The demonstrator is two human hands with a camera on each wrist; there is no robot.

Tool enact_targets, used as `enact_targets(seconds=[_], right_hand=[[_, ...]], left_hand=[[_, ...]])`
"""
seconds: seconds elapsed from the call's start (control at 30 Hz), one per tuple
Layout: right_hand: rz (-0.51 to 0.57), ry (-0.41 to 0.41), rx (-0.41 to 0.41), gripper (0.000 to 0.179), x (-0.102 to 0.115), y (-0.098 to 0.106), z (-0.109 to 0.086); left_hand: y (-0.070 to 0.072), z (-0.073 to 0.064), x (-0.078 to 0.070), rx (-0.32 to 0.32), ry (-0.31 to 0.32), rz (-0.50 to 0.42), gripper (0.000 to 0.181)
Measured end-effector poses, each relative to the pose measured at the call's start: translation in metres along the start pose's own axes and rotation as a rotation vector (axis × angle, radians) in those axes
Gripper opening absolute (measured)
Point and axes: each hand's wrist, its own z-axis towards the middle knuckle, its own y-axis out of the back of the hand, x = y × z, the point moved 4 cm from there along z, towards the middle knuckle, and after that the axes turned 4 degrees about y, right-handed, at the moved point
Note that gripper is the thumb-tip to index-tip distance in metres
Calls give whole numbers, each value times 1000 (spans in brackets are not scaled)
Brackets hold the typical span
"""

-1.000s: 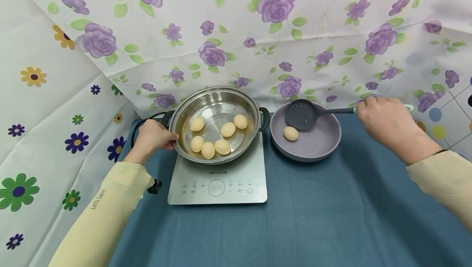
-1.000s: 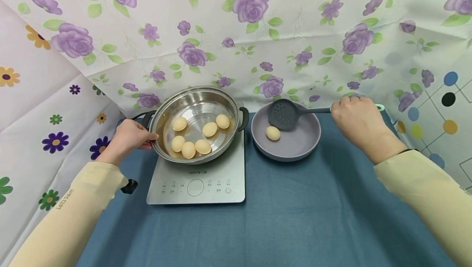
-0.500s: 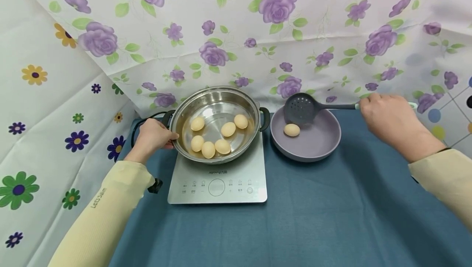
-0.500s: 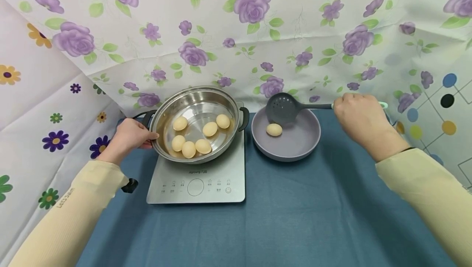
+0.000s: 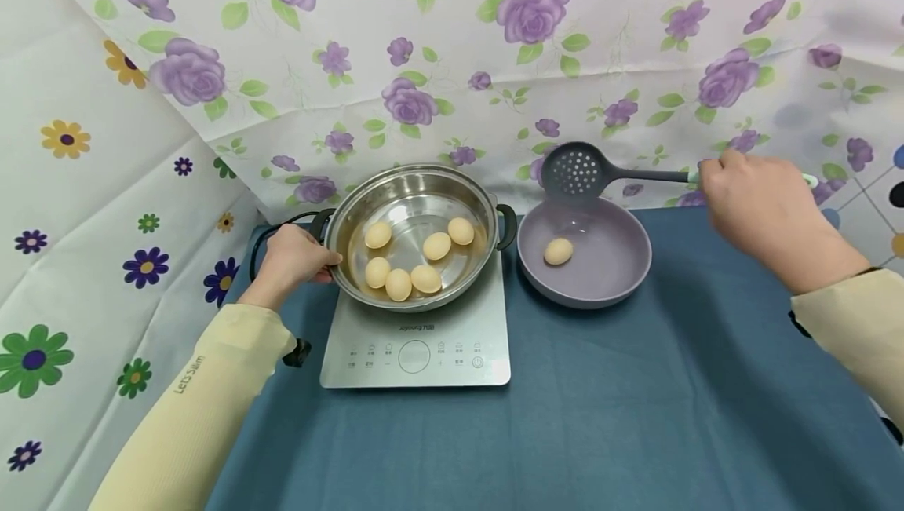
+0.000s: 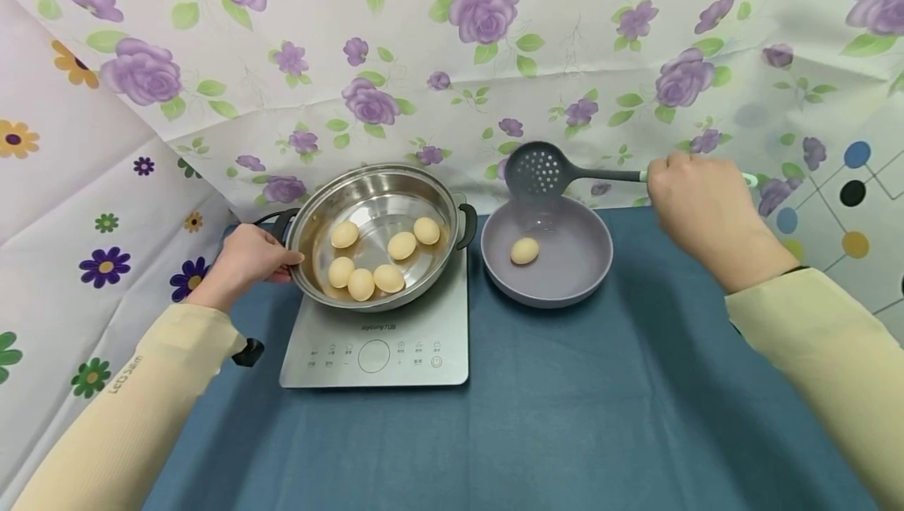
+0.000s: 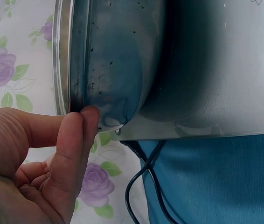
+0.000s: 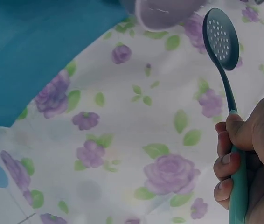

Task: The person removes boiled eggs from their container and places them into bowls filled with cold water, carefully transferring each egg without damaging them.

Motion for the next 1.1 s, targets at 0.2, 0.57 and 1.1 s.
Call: enact_targets(seconds=[0.2,0.57,1.1], right_hand=[[26,-14,-3,15,5,13,17],[15,33,-72,14,46,25,61],[-11,150,-119,14,112,3,106]], left_hand=[[1,-1,-2,1,2,-3,23],[2,-3,-1,0,-1,11,24],[0,-1,1,1,-20,-4,24]])
